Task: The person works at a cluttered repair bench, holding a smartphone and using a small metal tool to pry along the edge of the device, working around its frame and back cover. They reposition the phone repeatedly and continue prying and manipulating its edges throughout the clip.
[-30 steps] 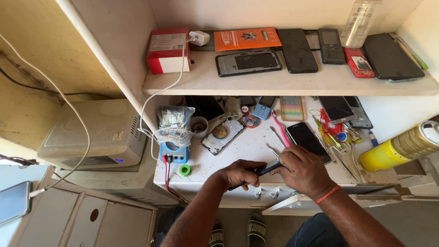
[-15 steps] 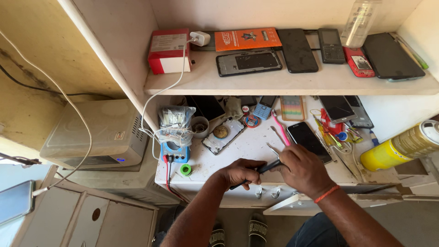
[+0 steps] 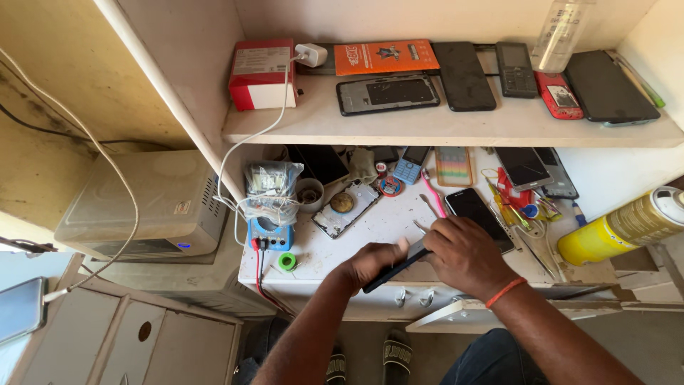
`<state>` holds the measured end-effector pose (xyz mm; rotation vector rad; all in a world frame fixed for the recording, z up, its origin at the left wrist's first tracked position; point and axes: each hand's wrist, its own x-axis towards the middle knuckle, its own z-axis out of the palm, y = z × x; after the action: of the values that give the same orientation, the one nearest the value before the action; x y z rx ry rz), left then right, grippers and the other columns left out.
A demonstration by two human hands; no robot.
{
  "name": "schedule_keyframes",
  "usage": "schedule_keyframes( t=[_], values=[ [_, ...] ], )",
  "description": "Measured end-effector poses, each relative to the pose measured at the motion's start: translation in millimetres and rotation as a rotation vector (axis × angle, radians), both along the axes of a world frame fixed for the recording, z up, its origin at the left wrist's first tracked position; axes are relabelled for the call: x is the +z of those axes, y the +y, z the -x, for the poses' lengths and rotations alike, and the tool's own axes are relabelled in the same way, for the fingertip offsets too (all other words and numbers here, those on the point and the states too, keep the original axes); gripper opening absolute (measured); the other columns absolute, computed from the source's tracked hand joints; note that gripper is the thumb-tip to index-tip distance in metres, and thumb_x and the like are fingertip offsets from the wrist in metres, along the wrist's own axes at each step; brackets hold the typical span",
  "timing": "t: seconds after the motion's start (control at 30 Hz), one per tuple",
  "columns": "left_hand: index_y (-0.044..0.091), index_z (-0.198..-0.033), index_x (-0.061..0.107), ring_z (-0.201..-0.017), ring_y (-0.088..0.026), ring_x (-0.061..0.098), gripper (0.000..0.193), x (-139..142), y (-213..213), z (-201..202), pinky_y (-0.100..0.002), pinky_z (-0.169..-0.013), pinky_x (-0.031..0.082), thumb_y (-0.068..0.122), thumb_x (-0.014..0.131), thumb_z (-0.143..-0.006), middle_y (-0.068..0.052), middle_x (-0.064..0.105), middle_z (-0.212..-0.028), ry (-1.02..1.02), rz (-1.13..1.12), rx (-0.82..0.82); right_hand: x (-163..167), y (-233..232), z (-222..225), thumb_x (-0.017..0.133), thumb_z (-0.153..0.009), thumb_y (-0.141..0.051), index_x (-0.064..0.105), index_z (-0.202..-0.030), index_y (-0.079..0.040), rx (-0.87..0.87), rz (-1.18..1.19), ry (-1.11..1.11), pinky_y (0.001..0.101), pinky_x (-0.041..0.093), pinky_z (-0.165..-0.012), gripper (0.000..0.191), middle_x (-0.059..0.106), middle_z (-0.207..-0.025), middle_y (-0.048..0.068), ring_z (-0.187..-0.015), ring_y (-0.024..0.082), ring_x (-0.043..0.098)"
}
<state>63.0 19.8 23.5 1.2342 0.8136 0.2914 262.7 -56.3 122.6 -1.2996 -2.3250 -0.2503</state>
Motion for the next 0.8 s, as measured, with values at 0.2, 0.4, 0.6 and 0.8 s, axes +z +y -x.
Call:
schedule_keyframes(
  t=[0.2,0.4,0.6,0.8],
  values=[
    [0.006,-0.104,0.071,-0.067,-0.017,0.046,0.061,5.0,3.4,-3.6,-0.036,-0.061,0.039,0.064,0.054,-0.096,-0.004,0.056,-0.077,0.218,0.115,0.102,-6.3,4.5,11.3,0.067,-0.07,-0.003,0.061,-0.081,-0.01,-0.009,-0.073,-0.004,0.0414,0.05,-0.084,0.015,0.06,-0.088,0.006,-0.091,0.028,0.06],
    [0.009,-0.102,0.076,-0.071,-0.016,0.048,0.057,17.7,0.9,-4.7,-0.034,-0.067,0.044,0.061,0.052,-0.095,-0.003,0.06,-0.079,0.277,0.054,0.065,-10.6,9.4,14.2,0.065,-0.071,0.001,0.061,-0.08,-0.009,0.023,0.006,-0.003,0.0398,0.051,-0.084,0.014,0.059,-0.085,0.006,-0.088,0.027,0.059],
    [0.009,-0.105,0.07,-0.075,-0.016,0.053,0.058,22.8,1.3,-6.2,-0.034,-0.072,0.047,0.063,0.048,-0.097,-0.004,0.064,-0.083,0.394,0.036,0.054,-11.6,7.2,14.8,0.065,-0.07,0.003,0.06,-0.081,-0.009,0.046,-0.036,-0.013,0.0407,0.051,-0.083,0.016,0.058,-0.083,0.006,-0.086,0.027,0.06],
    [0.008,-0.094,0.071,-0.065,-0.018,0.048,0.059,15.2,4.6,-2.8,-0.037,-0.06,0.041,0.063,0.048,-0.099,-0.004,0.058,-0.072,0.317,0.047,0.029,-1.0,8.9,16.2,0.074,-0.067,-0.007,0.06,-0.081,-0.008,0.112,0.024,0.033,0.0419,0.05,-0.079,0.019,0.058,-0.082,0.007,-0.083,0.028,0.059]
  ],
)
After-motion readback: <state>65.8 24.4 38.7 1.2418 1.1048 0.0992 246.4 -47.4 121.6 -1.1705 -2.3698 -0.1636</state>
